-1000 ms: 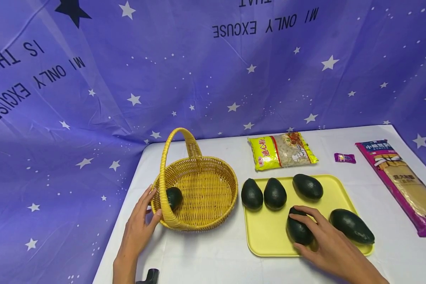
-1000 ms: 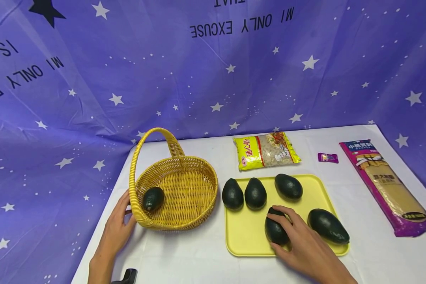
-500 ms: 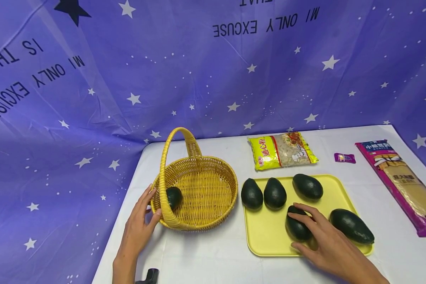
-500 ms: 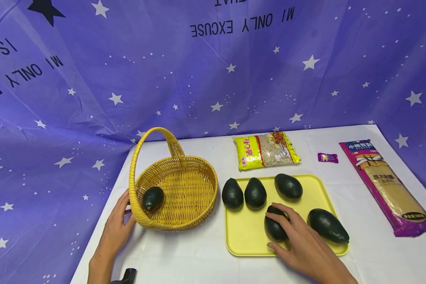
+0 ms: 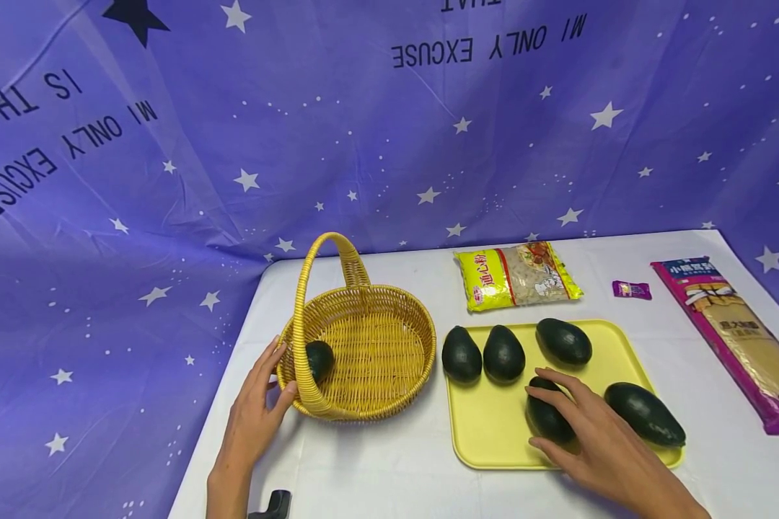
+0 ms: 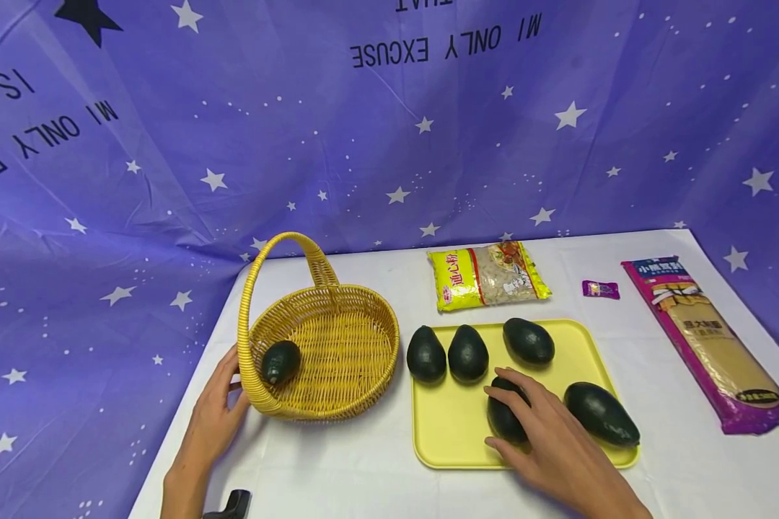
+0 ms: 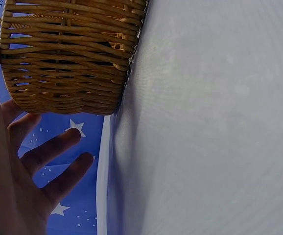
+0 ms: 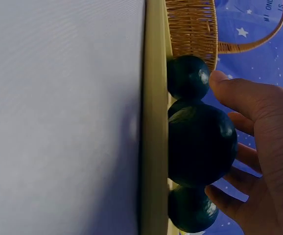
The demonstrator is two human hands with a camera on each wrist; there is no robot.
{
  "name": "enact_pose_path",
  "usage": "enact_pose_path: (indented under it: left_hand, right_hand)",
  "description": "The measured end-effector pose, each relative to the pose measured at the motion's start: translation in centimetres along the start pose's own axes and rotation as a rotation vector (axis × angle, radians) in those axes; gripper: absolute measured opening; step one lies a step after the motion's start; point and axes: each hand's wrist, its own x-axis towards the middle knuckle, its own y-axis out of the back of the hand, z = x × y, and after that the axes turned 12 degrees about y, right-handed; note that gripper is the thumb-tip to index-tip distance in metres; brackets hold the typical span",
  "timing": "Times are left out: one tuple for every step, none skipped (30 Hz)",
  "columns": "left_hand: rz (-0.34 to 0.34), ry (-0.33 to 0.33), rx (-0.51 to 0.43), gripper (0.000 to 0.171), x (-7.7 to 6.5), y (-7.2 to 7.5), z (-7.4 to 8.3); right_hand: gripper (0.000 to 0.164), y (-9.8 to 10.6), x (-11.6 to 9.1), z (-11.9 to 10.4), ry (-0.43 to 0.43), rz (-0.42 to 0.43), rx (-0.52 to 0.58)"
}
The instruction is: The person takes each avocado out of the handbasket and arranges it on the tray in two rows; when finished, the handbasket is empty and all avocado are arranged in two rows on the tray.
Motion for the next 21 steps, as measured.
enact_pose_path:
  left_hand:
    - [0.000,-0.001,-0.002,0.068,0.0,0.0,0.0]
    - [0.000,-0.003,-0.002,0.068,0.0,0.0,0.0]
    - [0.000,-0.003,-0.002,0.069,0.0,0.0,0.0]
    - [0.001,-0.004,-0.002,0.069,0.0,0.0,-0.1]
    - [0.002,-0.003,-0.003,0.069,0.0,0.0,-0.1]
    - [0.003,-0.005,-0.001,0.069,0.0,0.0,-0.1]
    - [0.004,-0.008,0.001,0.069,0.0,0.0,-0.1]
    - [0.006,-0.010,0.004,0.069,0.0,0.0,-0.1]
    - [0.008,-0.013,0.007,0.069,0.1,0.0,-0.1]
    - [0.009,-0.013,0.010,0.069,0.1,0.0,-0.1]
    - [0.010,-0.015,0.013,0.069,0.1,0.0,-0.1]
    - [0.011,-0.017,0.016,0.069,0.1,0.1,-0.1]
    - [0.012,-0.018,0.021,0.069,0.1,0.1,-0.1]
    - [0.013,-0.020,0.025,0.069,0.1,0.1,-0.1]
    - [0.014,-0.019,0.030,0.069,0.1,0.1,-0.1]
    - [0.015,-0.019,0.035,0.069,0.1,0.1,0.0]
    - [0.016,-0.018,0.042,0.070,0.1,0.1,0.0]
    - [0.019,-0.015,0.051,0.070,0.1,0.1,-0.1]
    - [0.022,-0.013,0.059,0.070,0.1,0.1,-0.1]
    - [0.022,-0.009,0.065,0.070,0.1,0.1,-0.1]
    - [0.023,-0.006,0.071,0.070,0.2,0.1,-0.1]
  right_hand:
    - [0.075,0.0,0.1,0.0,0.006,0.008,0.007]
    - [0.075,0.0,0.2,0.0,0.016,0.019,0.014]
    - [0.074,0.0,0.4,0.0,0.027,0.030,0.021]
    - [0.073,0.1,0.5,0.0,0.041,0.042,0.027]
    - [0.072,0.1,0.7,0.0,0.054,0.054,0.040]
    - [0.070,0.1,0.8,0.0,0.067,0.065,0.048]
    - [0.068,0.1,1.0,0.0,0.079,0.072,0.054]
    - [0.067,0.1,1.2,-0.1,0.085,0.074,0.057]
    - [0.066,0.1,1.3,-0.1,0.089,0.076,0.060]
    - [0.065,0.2,1.5,-0.2,0.092,0.076,0.062]
    - [0.064,0.2,1.6,-0.3,0.091,0.074,0.064]
    - [0.064,0.3,1.8,-0.4,0.091,0.072,0.060]
    - [0.064,0.3,2.0,-0.5,0.091,0.068,0.058]
    - [0.065,0.4,2.2,-0.7,0.091,0.064,0.054]
    - [0.065,0.4,2.4,-0.8,0.092,0.059,0.051]
    - [0.065,0.5,2.6,-0.9,0.091,0.052,0.047]
    - [0.064,0.6,2.8,-1.1,0.092,0.047,0.042]
    - [0.063,0.6,3.0,-1.2,0.094,0.042,0.038]
    - [0.063,0.7,3.2,-1.3,0.098,0.038,0.040]
    - [0.062,0.7,3.3,-1.5,0.101,0.036,0.045]
    - [0.062,0.8,3.5,-1.6,0.107,0.036,0.053]
